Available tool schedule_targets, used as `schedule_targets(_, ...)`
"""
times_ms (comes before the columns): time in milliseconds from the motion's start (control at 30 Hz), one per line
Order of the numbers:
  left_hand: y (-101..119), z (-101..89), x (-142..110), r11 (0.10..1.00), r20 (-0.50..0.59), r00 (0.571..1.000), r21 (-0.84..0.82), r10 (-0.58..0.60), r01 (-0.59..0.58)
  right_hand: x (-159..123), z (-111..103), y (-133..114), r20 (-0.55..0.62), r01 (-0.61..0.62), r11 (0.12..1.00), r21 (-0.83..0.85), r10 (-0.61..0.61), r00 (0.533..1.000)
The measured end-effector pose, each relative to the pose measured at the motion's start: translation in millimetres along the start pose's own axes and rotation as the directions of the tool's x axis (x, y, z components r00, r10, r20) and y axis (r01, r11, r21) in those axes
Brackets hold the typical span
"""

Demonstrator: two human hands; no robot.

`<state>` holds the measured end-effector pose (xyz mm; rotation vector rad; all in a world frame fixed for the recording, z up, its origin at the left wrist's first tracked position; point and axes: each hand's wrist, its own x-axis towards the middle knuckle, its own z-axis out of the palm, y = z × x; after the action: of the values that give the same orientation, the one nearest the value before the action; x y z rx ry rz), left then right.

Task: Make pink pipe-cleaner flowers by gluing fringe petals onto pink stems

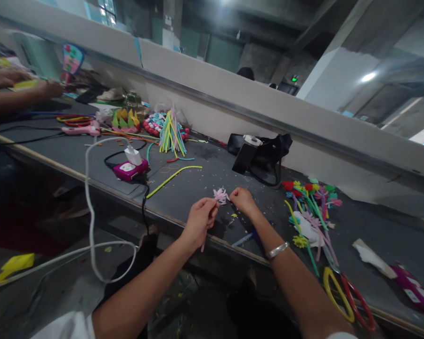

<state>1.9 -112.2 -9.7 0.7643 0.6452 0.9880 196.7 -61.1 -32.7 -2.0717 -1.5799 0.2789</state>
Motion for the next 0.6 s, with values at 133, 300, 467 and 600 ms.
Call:
schedule_targets(133,1.5,2.2,-2.8,1.0,0.01,1.0,-0.012,-0.002,0.002,-13.9,-12.4,-4.0,-0.086,0.012,0.995,0.097,-0.004,0.996)
schedule_targets(300,-1.4,7.5,-6.1,1.0,0.031,1.0,0.024,-0.002,0.001,-59.3,-35.3,-9.4,-0.217,0.09,0.964,0.252,-0.034,0.976)
schedule_targets(467,-13.6,13.8,-6.5,0.998,0.033,0.999,0.052,-0.027,0.025,-109.2,-46.7,-19.5,-0.439,0.191,0.853,0.486,0.05,0.897)
schedule_targets(600,-23.0,20.2,-7.4,0.996,0.06,0.998,0.087,-0.026,0.02,-126.2,-46.5,-31.1,-0.469,0.289,0.861,0.419,-0.067,0.881)
